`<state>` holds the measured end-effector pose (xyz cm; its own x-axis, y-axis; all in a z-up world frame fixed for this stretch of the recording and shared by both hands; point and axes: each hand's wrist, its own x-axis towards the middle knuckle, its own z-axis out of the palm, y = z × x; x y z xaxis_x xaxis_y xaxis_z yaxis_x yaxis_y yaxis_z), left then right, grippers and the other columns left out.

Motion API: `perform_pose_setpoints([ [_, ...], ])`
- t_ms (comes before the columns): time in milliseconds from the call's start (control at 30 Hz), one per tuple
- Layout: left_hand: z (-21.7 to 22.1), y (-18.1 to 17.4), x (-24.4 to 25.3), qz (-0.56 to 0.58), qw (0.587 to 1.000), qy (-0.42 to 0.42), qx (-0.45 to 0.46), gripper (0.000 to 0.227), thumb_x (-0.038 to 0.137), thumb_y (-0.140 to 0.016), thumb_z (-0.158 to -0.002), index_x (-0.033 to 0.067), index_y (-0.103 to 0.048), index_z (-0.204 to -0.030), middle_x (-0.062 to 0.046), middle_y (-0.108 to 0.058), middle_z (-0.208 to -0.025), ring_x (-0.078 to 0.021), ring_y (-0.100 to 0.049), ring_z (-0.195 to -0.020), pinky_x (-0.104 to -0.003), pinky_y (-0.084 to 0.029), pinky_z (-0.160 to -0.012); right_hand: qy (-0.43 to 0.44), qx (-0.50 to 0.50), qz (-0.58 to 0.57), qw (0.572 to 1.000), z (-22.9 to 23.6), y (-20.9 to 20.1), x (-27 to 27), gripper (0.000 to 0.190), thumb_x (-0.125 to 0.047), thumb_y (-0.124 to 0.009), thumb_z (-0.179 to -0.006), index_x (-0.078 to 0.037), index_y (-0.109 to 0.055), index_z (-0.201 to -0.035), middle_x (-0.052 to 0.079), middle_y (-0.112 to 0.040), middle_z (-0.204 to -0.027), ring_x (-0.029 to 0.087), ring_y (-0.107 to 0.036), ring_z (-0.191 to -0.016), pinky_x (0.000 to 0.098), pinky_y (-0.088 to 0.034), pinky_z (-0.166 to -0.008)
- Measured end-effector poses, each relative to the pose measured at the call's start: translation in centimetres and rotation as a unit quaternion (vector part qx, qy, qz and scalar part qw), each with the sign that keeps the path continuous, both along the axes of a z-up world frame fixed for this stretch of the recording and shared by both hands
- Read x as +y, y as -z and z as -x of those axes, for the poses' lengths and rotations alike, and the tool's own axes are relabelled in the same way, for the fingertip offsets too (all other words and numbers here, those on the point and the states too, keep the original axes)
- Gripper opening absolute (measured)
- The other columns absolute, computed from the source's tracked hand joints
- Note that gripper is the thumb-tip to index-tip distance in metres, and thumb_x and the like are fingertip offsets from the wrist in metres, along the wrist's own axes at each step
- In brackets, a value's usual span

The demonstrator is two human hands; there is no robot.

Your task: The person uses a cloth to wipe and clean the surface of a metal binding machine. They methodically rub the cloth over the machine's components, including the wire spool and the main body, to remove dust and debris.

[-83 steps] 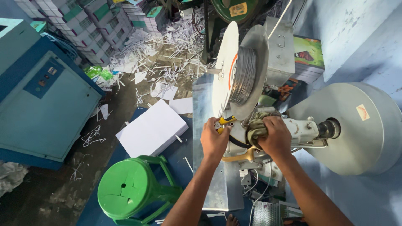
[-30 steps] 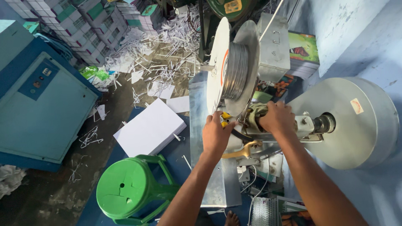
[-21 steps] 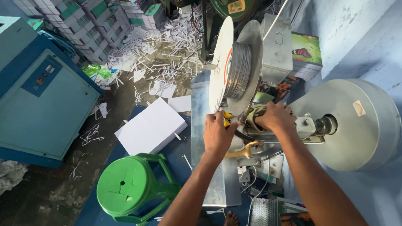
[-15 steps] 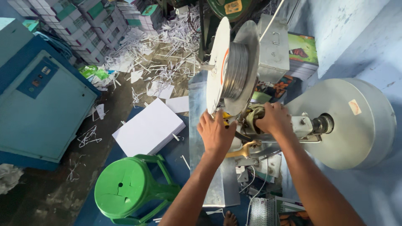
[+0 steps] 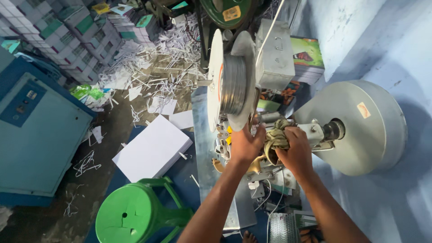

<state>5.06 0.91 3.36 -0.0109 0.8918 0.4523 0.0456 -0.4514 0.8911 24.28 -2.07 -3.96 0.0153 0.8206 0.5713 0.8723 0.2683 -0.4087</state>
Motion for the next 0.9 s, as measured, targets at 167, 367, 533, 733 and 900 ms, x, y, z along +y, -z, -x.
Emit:
perform_pose_setpoints([
  [167,0.0,0.4,0.9,-0.050,0.998,-0.017,0.016,0.029,0.026,-0.060,-0.108,0.0013,-0.060,-0.124,-0.015,-0.064,-0.102,-0.0282,-0.061,-0.089,-0.040,-0.052,-0.084,0.062,-0.020,0.003,0.998,-0.2,-0.3,-0.8,0.056,-0.014,-0.079,-0.066,0.004,-0.067,-0.117,0.017,-0.063,-0.123,0.038,-0.056,-0.119,0.0460,-0.047,-0.104],
  [367,-0.2,0.8,1.3,-0.024,0.999,0.004,0.021,0.028,0.028,-0.053,-0.111,0.0004,-0.059,-0.111,-0.013,-0.059,-0.089,-0.0264,-0.055,-0.080,-0.040,-0.049,-0.077,0.117,-0.037,-0.013,0.992,-2.0,0.0,-1.9,0.050,-0.018,-0.079,-0.070,0.003,-0.068,-0.114,0.018,-0.064,-0.120,0.040,-0.058,-0.116,0.0462,-0.049,-0.103],
  [533,0.0,1.5,1.7,-0.012,0.999,0.016,0.032,0.028,0.028,-0.053,-0.110,0.0006,-0.061,-0.113,-0.012,-0.059,-0.088,-0.0257,-0.055,-0.078,-0.039,-0.049,-0.076,0.152,-0.035,0.003,0.988,-4.4,0.5,-2.9,0.043,-0.016,-0.077,-0.073,0.002,-0.068,-0.111,0.017,-0.065,-0.119,0.039,-0.058,-0.114,0.0467,-0.049,-0.102],
  [733,-0.7,2.5,1.5,0.097,0.993,0.026,0.054,0.045,0.042,-0.046,-0.109,0.0018,-0.063,-0.119,-0.013,-0.060,-0.083,-0.0229,-0.058,-0.077,-0.037,-0.050,-0.074,0.162,-0.029,-0.010,0.986,-7.6,1.5,-2.5,0.042,-0.016,-0.076,-0.075,0.002,-0.067,-0.111,0.020,-0.066,-0.117,0.042,-0.061,-0.109,0.0473,-0.051,-0.097],
  [900,-0.5,2.5,1.6,0.207,0.975,0.056,0.064,0.061,0.056,-0.040,-0.104,0.0031,-0.061,-0.127,-0.015,-0.062,-0.083,-0.0219,-0.060,-0.078,-0.036,-0.052,-0.076,0.192,-0.036,0.021,0.981,-9.5,1.7,-1.0,0.047,-0.018,-0.077,-0.076,0.002,-0.068,-0.117,0.022,-0.067,-0.116,0.043,-0.062,-0.108,0.0506,-0.050,-0.096],
])
